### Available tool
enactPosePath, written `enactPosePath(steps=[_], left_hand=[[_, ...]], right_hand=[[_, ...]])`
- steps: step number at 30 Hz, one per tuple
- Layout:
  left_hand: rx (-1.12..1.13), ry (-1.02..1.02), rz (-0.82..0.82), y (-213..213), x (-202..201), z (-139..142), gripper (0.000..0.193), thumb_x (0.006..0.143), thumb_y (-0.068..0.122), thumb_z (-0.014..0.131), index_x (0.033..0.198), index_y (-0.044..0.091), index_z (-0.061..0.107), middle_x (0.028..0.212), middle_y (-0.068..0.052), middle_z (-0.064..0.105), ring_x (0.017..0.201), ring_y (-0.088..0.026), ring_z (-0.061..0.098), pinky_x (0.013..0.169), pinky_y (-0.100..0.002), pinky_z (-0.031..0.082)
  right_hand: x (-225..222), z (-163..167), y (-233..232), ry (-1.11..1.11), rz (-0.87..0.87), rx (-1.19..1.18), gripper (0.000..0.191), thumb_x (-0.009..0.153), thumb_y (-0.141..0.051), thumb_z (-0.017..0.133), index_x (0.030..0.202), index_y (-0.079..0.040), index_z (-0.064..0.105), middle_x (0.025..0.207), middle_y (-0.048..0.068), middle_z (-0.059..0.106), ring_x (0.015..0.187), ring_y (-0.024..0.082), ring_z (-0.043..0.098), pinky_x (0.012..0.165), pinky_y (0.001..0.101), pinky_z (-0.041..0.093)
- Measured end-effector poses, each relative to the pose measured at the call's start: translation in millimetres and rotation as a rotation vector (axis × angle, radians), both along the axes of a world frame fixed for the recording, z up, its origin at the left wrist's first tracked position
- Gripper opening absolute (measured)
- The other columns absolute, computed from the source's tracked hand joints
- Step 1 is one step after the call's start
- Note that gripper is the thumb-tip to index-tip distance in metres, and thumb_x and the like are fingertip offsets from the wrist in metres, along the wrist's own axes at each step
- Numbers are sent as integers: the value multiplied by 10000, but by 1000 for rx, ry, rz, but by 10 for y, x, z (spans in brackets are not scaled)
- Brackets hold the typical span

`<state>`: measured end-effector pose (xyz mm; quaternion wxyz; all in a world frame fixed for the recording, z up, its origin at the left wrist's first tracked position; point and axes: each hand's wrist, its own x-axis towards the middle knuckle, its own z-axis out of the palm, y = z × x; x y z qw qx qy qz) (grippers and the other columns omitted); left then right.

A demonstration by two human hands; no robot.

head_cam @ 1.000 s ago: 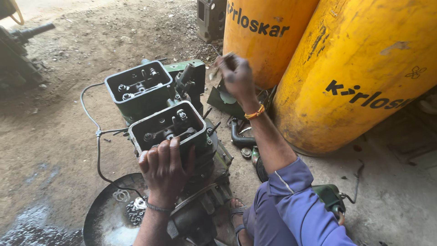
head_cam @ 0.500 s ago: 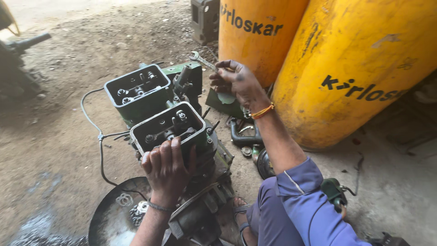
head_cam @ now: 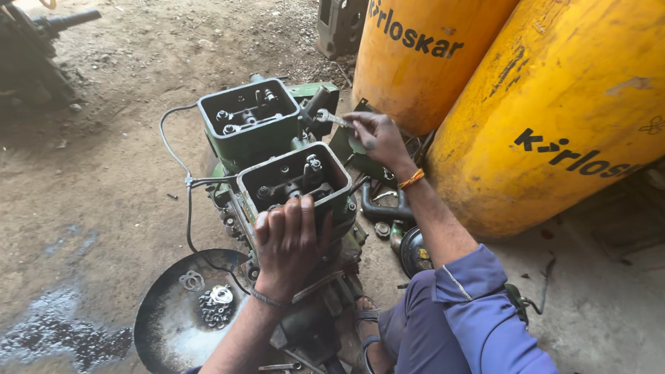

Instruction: The person uses a wrench to loosen and remove bolts from the top of a green engine block. They remove a cylindrical component and place it aside, then continue to adjust and remove additional bolts from the engine.

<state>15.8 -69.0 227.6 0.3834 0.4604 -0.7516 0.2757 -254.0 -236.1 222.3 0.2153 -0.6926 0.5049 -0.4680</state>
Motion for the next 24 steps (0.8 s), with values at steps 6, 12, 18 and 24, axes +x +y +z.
enactPosePath(steps=[6,12,18,24], left_hand=[[-3,15,-3,12,-65,16,410,954,443,722,1144,82,686,1071,-62,641,949,-231,592,937,-425,412],[3,28,-2,23,-86,23,400,958,433,741,1139,79,695,1057,-58,648,943,-224,602,947,-422,419],[-2,42,-2,41,-82,40,402,943,429,736,1136,78,694,1055,-61,650,945,-230,606,948,-426,417],[6,31,1,12,-69,11,414,940,442,735,1143,84,694,1067,-66,655,961,-235,605,948,-427,415]], right_hand=[[139,307,205,325,-243,-359,136,940,-88,736,1069,-63,772,950,117,748,826,260,727,746,364,566],[209,358,322,521,-269,-536,83,917,-108,766,987,-62,765,902,113,723,849,300,704,755,409,559],[303,410,328,566,-214,-570,79,895,-134,791,937,-75,759,872,99,718,825,293,697,751,404,560],[466,479,328,593,-201,-518,75,889,-135,795,921,-80,756,856,92,723,836,285,704,754,401,565]])
